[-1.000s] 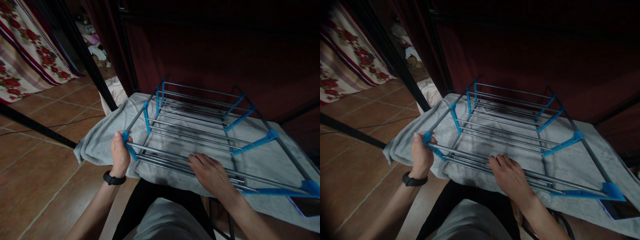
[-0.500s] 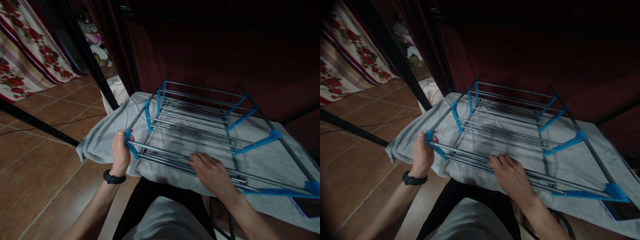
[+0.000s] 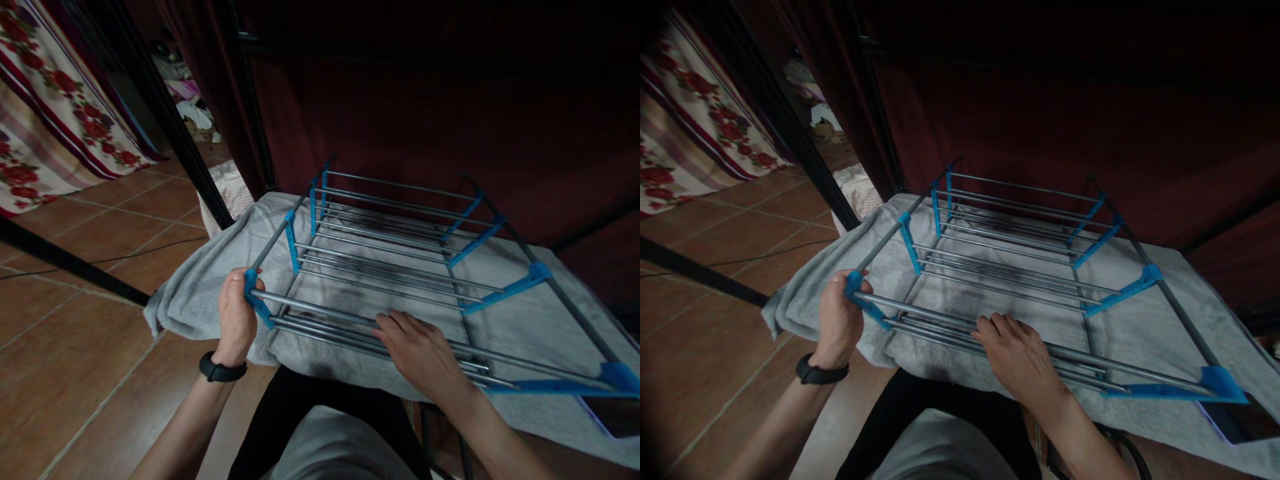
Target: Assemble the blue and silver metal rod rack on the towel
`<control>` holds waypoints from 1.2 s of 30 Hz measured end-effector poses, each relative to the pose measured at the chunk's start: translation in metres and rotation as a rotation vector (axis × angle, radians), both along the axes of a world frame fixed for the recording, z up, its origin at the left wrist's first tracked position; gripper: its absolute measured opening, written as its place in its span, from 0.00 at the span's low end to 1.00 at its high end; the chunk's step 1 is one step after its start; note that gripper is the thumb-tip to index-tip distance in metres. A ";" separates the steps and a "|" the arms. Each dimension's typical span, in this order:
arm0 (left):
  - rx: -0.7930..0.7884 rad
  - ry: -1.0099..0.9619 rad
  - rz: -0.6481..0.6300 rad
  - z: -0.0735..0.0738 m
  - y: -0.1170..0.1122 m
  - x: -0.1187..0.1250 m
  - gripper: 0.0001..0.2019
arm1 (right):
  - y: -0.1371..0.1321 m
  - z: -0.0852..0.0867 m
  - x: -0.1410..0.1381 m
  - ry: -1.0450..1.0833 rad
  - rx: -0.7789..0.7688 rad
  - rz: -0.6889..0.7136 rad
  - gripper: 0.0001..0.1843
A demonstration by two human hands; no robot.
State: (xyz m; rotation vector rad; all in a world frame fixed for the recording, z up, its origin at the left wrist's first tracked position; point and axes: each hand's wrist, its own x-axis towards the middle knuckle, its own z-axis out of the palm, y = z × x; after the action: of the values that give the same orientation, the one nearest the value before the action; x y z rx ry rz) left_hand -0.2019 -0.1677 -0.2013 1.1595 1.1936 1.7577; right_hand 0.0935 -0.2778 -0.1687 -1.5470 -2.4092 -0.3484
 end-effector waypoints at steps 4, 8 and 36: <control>-0.027 0.035 0.037 0.007 0.000 0.002 0.19 | 0.001 0.001 -0.002 0.010 -0.001 -0.013 0.04; -0.049 0.109 0.085 0.013 0.000 0.004 0.18 | 0.001 0.001 -0.003 0.018 -0.015 -0.032 0.03; -0.049 0.191 0.131 0.014 0.005 0.006 0.16 | 0.004 0.003 -0.006 0.089 -0.001 -0.046 0.06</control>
State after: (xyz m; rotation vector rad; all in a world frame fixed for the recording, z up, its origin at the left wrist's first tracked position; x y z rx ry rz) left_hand -0.1959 -0.1627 -0.1876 1.2670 1.4471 1.7325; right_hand 0.0880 -0.2739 -0.1657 -1.5857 -2.3108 -0.2812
